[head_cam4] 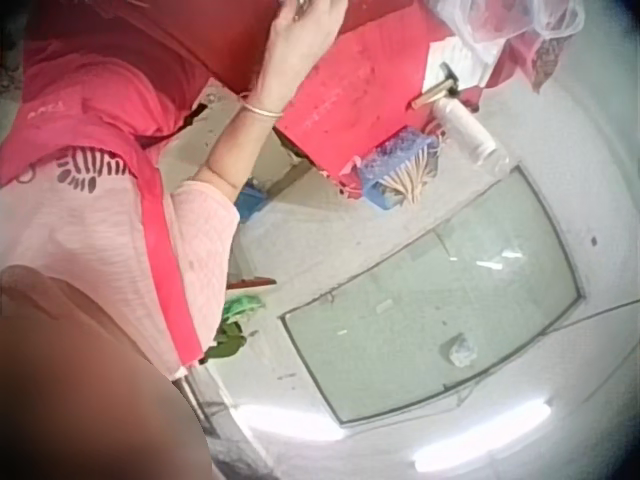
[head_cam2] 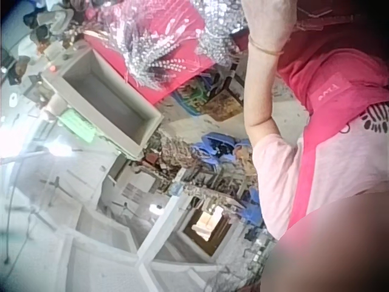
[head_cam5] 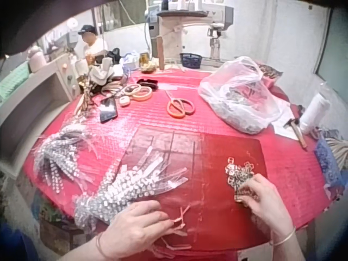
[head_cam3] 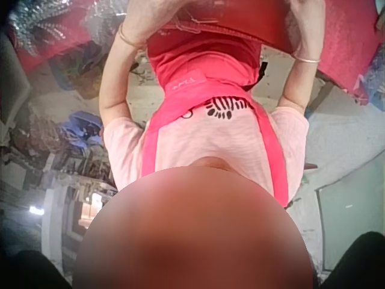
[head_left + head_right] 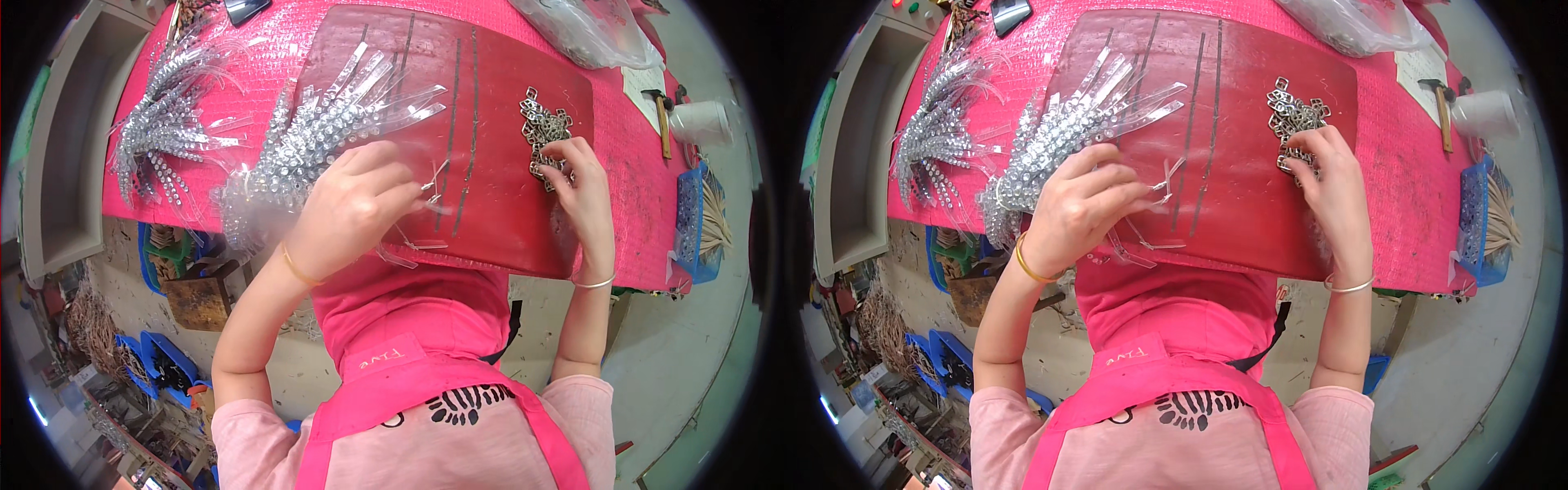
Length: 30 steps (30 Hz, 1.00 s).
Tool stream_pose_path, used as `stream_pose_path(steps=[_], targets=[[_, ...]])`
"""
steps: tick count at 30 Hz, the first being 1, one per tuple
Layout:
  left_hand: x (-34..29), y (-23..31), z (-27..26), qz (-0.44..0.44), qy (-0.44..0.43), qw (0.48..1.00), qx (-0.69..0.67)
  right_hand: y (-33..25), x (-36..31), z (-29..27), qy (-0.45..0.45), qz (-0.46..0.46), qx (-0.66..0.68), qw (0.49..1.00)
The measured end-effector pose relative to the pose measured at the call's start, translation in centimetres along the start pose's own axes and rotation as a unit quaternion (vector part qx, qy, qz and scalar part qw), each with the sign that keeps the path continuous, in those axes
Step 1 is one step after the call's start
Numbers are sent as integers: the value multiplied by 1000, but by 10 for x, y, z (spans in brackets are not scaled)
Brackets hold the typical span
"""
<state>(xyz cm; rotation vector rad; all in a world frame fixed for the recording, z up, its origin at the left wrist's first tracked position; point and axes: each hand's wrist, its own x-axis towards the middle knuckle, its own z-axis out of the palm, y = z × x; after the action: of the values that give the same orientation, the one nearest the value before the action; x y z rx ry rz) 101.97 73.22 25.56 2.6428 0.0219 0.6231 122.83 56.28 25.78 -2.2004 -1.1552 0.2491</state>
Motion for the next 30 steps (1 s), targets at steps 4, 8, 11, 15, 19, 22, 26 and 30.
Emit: stream_pose_path(steps=[4,8,11,15,19,22,26,30], targets=[[6,2,0,-97,43,986,-131,2,-2,8,-50,20,-26,998],[17,3,-1,-236,43,931,-274,5,-8,18,48,11,80,996],[23,-3,4,-271,27,898,-346,-6,-6,23,105,29,187,976],[29,-6,2,-351,0,826,-442,-18,5,32,112,88,245,959],[29,-9,2,-374,4,800,-470,-31,7,32,73,70,344,933],[27,-10,6,-373,19,793,-480,-54,9,37,-37,84,474,876],[27,-10,9,-375,17,764,-524,-59,11,55,-99,89,551,824],[27,-10,6,-374,11,768,-519,-64,9,59,-90,111,573,807]])
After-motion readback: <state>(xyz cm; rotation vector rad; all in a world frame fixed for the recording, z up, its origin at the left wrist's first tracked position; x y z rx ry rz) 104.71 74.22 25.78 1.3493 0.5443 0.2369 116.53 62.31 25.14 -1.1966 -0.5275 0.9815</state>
